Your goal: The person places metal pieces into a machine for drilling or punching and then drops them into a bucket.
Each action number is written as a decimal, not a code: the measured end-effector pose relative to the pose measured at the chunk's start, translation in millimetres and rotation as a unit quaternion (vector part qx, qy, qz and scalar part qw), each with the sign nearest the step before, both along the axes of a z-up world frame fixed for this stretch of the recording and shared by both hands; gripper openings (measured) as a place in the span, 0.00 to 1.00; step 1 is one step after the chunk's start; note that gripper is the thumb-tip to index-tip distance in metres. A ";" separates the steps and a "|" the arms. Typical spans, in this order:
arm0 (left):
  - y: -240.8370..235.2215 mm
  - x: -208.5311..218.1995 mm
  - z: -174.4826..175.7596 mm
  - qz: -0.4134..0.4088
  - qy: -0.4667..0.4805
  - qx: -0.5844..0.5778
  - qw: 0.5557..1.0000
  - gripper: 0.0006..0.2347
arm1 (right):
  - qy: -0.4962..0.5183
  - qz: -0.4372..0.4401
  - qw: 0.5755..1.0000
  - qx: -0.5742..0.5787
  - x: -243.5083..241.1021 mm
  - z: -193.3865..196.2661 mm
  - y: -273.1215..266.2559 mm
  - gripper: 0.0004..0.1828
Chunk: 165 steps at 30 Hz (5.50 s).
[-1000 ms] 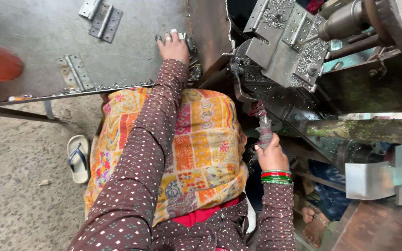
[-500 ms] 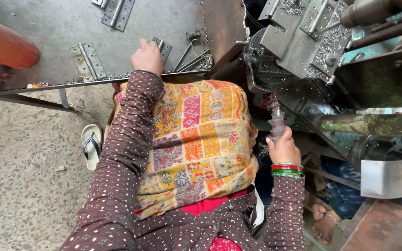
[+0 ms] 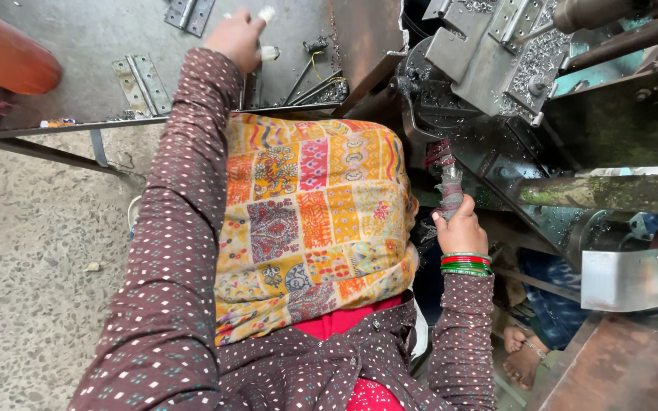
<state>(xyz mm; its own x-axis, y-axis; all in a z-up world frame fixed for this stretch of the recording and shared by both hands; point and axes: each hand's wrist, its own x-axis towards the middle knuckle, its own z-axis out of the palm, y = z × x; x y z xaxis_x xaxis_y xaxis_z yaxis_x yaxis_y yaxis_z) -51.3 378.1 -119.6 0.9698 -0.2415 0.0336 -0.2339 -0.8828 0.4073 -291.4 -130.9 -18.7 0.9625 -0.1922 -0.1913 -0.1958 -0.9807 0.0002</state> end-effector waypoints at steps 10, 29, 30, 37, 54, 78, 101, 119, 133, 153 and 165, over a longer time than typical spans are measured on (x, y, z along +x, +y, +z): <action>7.4 -65.5 77.6 -0.046 -0.017 0.118 0.992 0.11 | -0.025 0.003 1.000 0.004 1.9 -7.0 2.4 0.39; -315.1 -44.8 153.2 -0.041 -0.352 0.024 0.935 0.18 | -0.080 0.012 0.996 0.027 -6.3 -9.2 11.7 0.42; -323.7 -52.6 144.5 -0.057 -0.299 0.024 0.952 0.16 | -0.082 0.009 0.996 0.026 -6.5 -10.2 11.2 0.42; -342.7 -56.5 134.2 -0.077 -0.244 0.032 0.966 0.13 | -0.050 0.020 0.998 0.024 -1.6 -15.5 5.1 0.43; -348.8 -9.9 138.6 -0.041 -0.227 0.005 0.973 0.12 | 0.133 -0.079 0.971 0.181 -4.9 -166.2 -14.5 0.58; -366.7 37.4 133.1 -0.074 -0.111 0.051 0.990 0.10 | 0.043 -0.008 0.998 0.052 -5.2 -48.2 -19.5 0.62; -370.9 54.2 120.4 -0.074 -0.163 0.000 0.984 0.09 | 0.106 -0.030 0.981 0.159 -7.8 -133.5 -3.7 0.61; -311.8 -91.8 155.7 -0.121 -0.379 0.016 0.917 0.12 | -0.047 0.020 0.999 -0.005 4.6 9.6 8.5 0.41; -340.7 -23.9 145.0 -0.112 -0.333 0.042 0.935 0.07 | -0.065 0.016 0.998 0.013 2.0 16.7 15.3 0.41; -351.9 -15.8 130.3 -0.053 -0.233 -0.016 0.971 0.15 | 0.024 -0.020 0.999 0.026 -1.6 -76.1 -11.7 0.46; -361.3 5.3 127.8 -0.066 -0.194 0.027 0.979 0.13 | 0.151 -0.023 0.986 0.061 -3.9 -21.0 -1.9 0.61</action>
<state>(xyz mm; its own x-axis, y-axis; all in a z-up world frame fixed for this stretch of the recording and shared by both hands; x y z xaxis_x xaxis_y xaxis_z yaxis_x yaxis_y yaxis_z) -46.0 16.9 8.2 0.8472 -0.3750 0.3762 -0.4749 -0.8521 0.2201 -295.3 -132.8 -39.7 0.8491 -0.1918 -0.4922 -0.2483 -0.9673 -0.0513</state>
